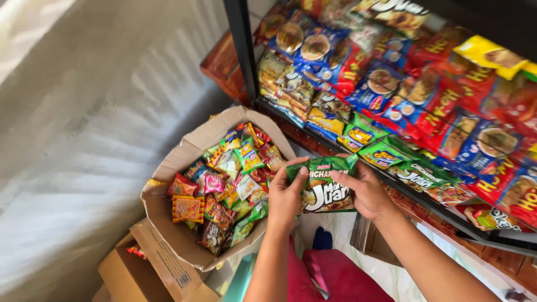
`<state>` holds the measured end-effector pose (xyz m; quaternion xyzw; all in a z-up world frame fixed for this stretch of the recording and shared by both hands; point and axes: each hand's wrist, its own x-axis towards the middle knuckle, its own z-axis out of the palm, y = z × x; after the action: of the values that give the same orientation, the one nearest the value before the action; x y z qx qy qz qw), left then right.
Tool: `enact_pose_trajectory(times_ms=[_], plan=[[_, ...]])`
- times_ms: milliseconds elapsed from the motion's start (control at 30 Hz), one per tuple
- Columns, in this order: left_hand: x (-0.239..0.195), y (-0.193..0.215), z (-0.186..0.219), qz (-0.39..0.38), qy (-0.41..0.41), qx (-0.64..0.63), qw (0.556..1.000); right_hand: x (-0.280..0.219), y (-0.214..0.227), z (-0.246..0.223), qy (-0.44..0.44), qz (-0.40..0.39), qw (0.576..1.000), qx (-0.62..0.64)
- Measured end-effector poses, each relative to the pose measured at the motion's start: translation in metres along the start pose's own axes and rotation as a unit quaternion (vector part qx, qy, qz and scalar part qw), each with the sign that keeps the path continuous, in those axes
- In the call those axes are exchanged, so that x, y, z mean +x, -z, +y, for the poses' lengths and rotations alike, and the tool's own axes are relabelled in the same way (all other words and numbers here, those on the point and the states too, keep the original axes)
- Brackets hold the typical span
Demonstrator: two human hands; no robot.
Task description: Moving various bags of snacks from a cardboard box onto a display shelf.
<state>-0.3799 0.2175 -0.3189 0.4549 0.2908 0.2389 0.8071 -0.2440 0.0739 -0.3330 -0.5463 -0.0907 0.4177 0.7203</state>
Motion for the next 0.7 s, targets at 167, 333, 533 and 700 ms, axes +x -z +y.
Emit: enact_pose_trajectory(times_ms=[167, 333, 533, 700], plan=[[0.000, -0.054, 0.094, -0.128, -0.040, 0.036, 0.990, -0.011, -0.013, -0.090, 0.065, 0.038, 0.996, 0.040], [0.070, -0.073, 0.088, -0.199, -0.097, 0.156, 0.963, 0.024, -0.003, -0.142, 0.164, 0.083, 0.981, -0.064], [0.166, -0.114, 0.093, -0.208, -0.185, 0.170, 0.945, 0.059, 0.007, -0.165, 0.295, 0.069, 0.920, -0.250], [0.240, -0.133, 0.065, -0.256, -0.329, 0.161, 0.895, 0.104, 0.037, -0.167, 0.346, 0.138, 0.876, -0.306]])
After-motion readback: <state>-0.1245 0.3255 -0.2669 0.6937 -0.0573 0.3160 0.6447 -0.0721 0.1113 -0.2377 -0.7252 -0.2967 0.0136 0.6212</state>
